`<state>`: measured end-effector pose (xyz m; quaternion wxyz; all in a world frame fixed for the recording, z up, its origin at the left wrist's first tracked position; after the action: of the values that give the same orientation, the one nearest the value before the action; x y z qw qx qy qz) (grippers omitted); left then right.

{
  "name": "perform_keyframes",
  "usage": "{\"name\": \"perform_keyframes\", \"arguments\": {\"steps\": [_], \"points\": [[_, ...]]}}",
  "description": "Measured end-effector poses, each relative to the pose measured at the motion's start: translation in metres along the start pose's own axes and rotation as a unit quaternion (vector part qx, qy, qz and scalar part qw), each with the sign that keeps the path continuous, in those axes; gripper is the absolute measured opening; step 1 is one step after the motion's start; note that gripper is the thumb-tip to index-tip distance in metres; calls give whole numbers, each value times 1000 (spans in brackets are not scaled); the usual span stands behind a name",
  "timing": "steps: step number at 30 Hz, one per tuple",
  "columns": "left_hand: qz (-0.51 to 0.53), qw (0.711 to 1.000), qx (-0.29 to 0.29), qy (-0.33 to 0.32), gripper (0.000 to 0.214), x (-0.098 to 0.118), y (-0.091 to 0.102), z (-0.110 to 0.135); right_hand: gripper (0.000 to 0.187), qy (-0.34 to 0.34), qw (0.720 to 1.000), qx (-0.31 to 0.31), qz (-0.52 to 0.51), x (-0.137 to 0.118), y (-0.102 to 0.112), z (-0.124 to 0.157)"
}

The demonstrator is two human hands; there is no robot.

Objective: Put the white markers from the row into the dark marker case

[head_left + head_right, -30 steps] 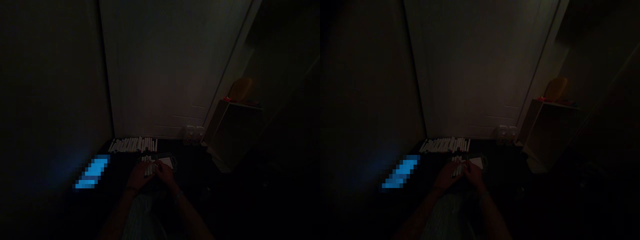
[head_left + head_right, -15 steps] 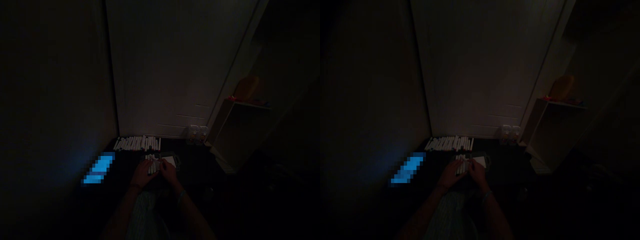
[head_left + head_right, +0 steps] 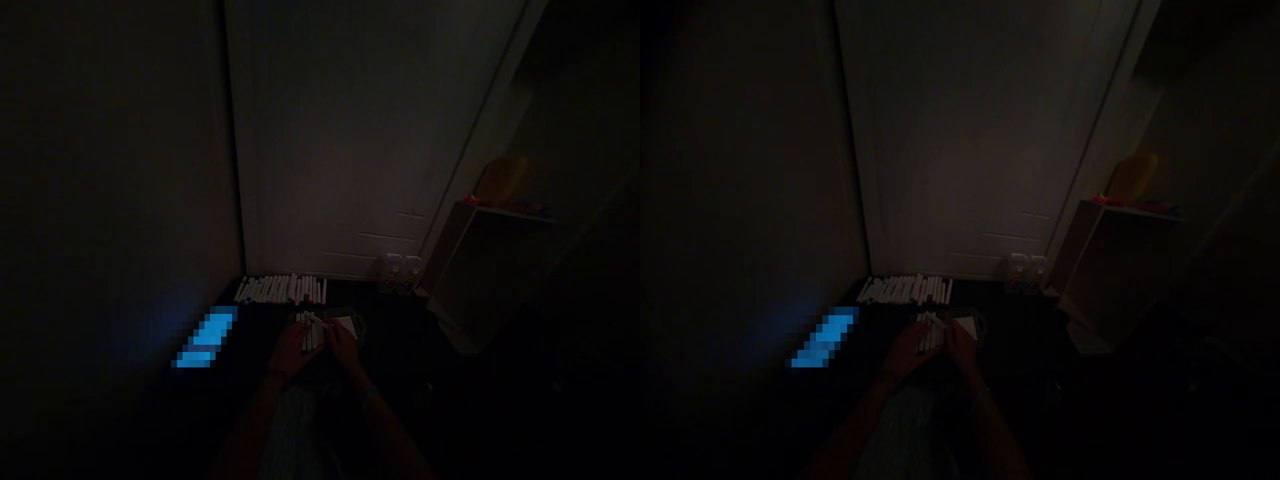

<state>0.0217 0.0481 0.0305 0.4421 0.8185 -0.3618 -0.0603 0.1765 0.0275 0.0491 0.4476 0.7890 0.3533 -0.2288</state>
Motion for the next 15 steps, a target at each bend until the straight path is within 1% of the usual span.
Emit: {"name": "perform_keyframes", "arguments": {"steps": [3,5,6,8,12,15], "points": [[5,1000,-3,4,57,1,1,0,33,-7,998,56,-30,2,8,0],[6,1000,-6,8,57,1,1,0,36,-24,994,101,-30,6,14,0],[6,1000,-8,9,57,1,1,0,36,-30,993,112,-20,7,16,0],[5,1000,-9,12,58,0,0,0,36,-20,994,106,17,5,16,0],[10,1000,0,7,58,-3,-2,3,34,27,990,87,111,-2,11,0],[11,1000,-1,0,58,-2,0,2,31,41,987,64,145,-6,4,1]]}}
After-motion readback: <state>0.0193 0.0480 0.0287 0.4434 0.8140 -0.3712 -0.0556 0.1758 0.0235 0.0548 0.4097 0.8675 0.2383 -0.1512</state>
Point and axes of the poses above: each hand's wrist, its own z-axis away from the middle knuckle, its own y-axis out of the back of the hand, x = y × z, the point moved 6 cm from there along -z, towards the middle knuckle, and after that the axes turned 1 degree about -x, right-handed, at the moved point
